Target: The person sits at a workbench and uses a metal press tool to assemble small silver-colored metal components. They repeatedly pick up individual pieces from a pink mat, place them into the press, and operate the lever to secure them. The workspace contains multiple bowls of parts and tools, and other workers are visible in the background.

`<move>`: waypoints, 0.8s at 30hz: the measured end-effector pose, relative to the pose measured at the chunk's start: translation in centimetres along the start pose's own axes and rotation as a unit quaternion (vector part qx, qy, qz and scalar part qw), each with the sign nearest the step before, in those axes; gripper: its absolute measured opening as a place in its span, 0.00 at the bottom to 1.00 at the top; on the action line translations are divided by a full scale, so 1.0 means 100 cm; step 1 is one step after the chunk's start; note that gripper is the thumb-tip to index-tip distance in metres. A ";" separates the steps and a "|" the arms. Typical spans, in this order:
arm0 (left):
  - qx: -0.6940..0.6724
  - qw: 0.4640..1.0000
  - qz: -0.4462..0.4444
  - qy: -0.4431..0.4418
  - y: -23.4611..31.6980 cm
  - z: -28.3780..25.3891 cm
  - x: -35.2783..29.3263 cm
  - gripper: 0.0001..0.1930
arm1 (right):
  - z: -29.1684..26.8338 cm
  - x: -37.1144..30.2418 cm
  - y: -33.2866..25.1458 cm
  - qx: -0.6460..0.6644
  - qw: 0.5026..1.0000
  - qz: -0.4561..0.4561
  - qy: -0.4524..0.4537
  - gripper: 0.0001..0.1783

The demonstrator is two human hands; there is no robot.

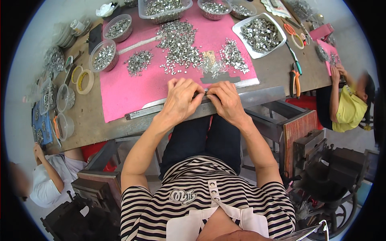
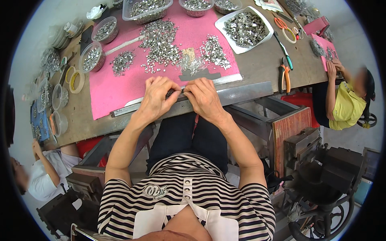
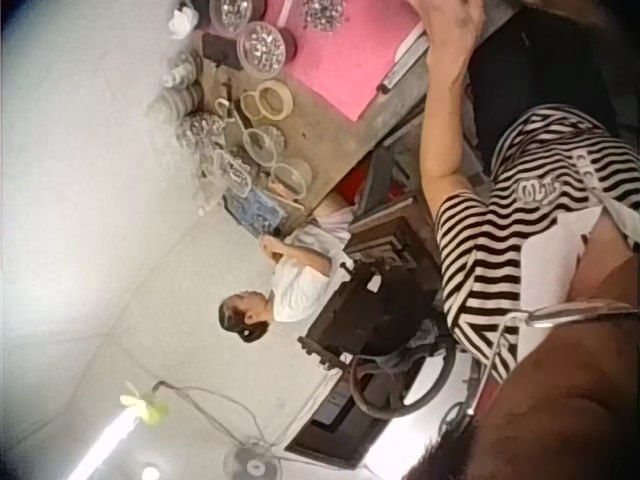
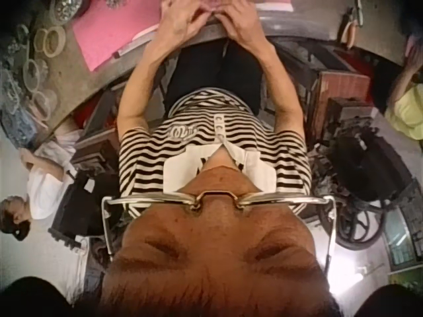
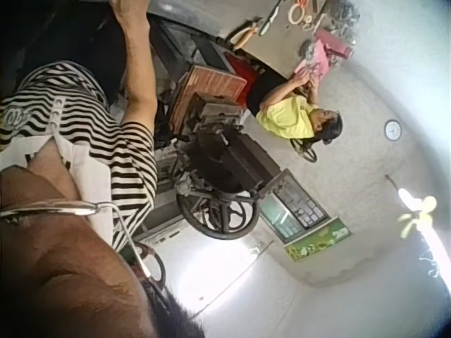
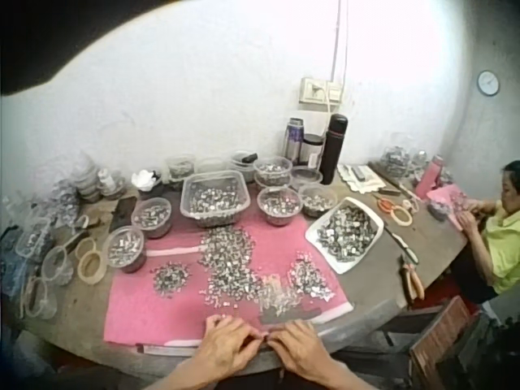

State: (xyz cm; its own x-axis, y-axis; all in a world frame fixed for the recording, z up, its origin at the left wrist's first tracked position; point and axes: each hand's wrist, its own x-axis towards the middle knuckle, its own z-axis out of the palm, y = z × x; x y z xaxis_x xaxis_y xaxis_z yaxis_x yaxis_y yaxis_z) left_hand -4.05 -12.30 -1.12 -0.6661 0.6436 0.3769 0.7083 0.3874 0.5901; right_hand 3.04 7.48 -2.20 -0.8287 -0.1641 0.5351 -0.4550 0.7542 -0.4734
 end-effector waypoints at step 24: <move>0.126 0.988 0.056 0.073 -0.011 0.061 0.096 0.06 | -0.036 0.012 0.070 -0.185 0.979 0.075 0.038 0.06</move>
State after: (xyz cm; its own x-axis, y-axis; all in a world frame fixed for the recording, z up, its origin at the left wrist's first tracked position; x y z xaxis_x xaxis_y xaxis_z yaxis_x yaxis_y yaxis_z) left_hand -9.80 -2.53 -2.50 -0.5932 0.5973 0.5397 0.8033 0.4828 0.3486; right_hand 0.08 14.86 -2.33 -0.8443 0.0037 0.5359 -0.1691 0.9470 -0.2730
